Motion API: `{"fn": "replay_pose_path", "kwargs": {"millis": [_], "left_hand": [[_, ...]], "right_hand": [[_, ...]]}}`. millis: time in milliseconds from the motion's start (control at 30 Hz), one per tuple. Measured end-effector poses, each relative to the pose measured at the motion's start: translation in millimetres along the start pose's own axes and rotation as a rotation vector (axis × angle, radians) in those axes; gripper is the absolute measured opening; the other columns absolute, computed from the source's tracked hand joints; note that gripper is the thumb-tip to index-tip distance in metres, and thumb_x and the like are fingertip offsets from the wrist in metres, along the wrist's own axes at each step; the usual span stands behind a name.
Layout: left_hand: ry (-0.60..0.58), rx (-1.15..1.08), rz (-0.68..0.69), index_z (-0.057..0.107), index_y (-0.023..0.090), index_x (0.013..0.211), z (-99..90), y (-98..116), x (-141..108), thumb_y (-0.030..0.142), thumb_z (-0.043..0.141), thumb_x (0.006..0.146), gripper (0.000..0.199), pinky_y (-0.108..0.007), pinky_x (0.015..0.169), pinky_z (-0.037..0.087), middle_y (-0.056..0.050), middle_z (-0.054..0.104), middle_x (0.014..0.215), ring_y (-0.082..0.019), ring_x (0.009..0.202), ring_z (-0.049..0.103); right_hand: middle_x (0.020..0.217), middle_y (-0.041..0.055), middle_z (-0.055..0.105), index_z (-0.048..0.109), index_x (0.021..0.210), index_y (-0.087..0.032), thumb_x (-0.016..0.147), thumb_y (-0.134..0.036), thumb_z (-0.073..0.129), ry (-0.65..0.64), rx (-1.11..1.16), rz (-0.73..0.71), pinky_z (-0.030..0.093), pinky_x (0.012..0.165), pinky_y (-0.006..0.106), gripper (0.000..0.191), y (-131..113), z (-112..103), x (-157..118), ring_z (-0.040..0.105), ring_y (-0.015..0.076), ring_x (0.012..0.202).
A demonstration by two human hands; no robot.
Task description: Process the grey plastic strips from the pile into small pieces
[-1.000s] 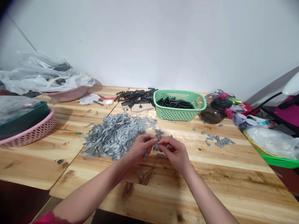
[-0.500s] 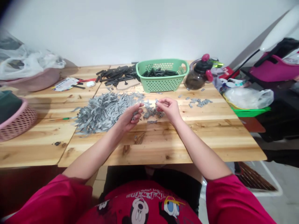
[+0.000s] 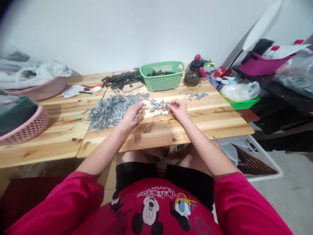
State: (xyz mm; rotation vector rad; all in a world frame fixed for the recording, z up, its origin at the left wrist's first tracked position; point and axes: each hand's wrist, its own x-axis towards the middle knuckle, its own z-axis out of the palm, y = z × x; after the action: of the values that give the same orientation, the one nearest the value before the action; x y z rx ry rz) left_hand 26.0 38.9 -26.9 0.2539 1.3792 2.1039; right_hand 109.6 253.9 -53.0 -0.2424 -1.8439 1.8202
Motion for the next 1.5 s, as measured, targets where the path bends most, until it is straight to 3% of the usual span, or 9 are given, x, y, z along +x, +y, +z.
{"fn": "replay_pose_path", "kwargs": {"millis": [167,400,833,1500], "left_hand": [[-0.003,0.032,0.082,0.059,0.014,0.087,-13.0,-7.8,-21.3,0.034,0.07,0.078,0.025,-0.015,0.031,0.011,0.009,0.04,0.047,-0.002,0.03,0.024],[0.067,0.101,0.183,0.059,0.013,0.086,-26.9,-20.5,-48.8,0.041,0.073,0.075,0.033,-0.016,0.03,0.012,0.009,0.044,0.046,-0.002,0.029,0.025],[0.084,0.181,0.203,0.06,0.012,0.085,-23.7,-23.0,-42.7,0.044,0.074,0.073,0.037,-0.017,0.031,0.015,0.009,0.043,0.041,-0.003,0.028,0.025],[0.084,0.251,0.17,0.062,0.013,0.082,-23.0,-23.7,-40.2,0.044,0.074,0.074,0.034,-0.019,0.033,0.014,0.008,0.043,0.041,-0.003,0.029,0.025]], "right_hand": [[0.058,-0.0014,0.057,0.061,0.071,-0.018,0.062,-0.033,0.077,0.053,-0.023,-0.028,0.048,0.048,0.025,0.024,4.1,-6.7,-6.9,0.051,0.0111,0.046],[0.055,-0.0022,0.055,0.058,0.068,-0.018,0.06,-0.035,0.077,0.017,0.001,0.002,0.046,0.044,0.024,0.027,11.0,-7.2,1.0,0.048,0.0097,0.042],[0.059,-0.0016,0.059,0.061,0.071,-0.017,0.054,-0.042,0.08,-0.02,0.048,0.057,0.047,0.044,0.022,0.036,19.2,-12.6,4.9,0.05,0.0085,0.044],[0.059,-0.0009,0.059,0.062,0.068,-0.018,0.056,-0.034,0.081,-0.022,0.086,0.087,0.045,0.043,0.022,0.027,18.7,-12.6,5.9,0.05,0.008,0.044]]}}
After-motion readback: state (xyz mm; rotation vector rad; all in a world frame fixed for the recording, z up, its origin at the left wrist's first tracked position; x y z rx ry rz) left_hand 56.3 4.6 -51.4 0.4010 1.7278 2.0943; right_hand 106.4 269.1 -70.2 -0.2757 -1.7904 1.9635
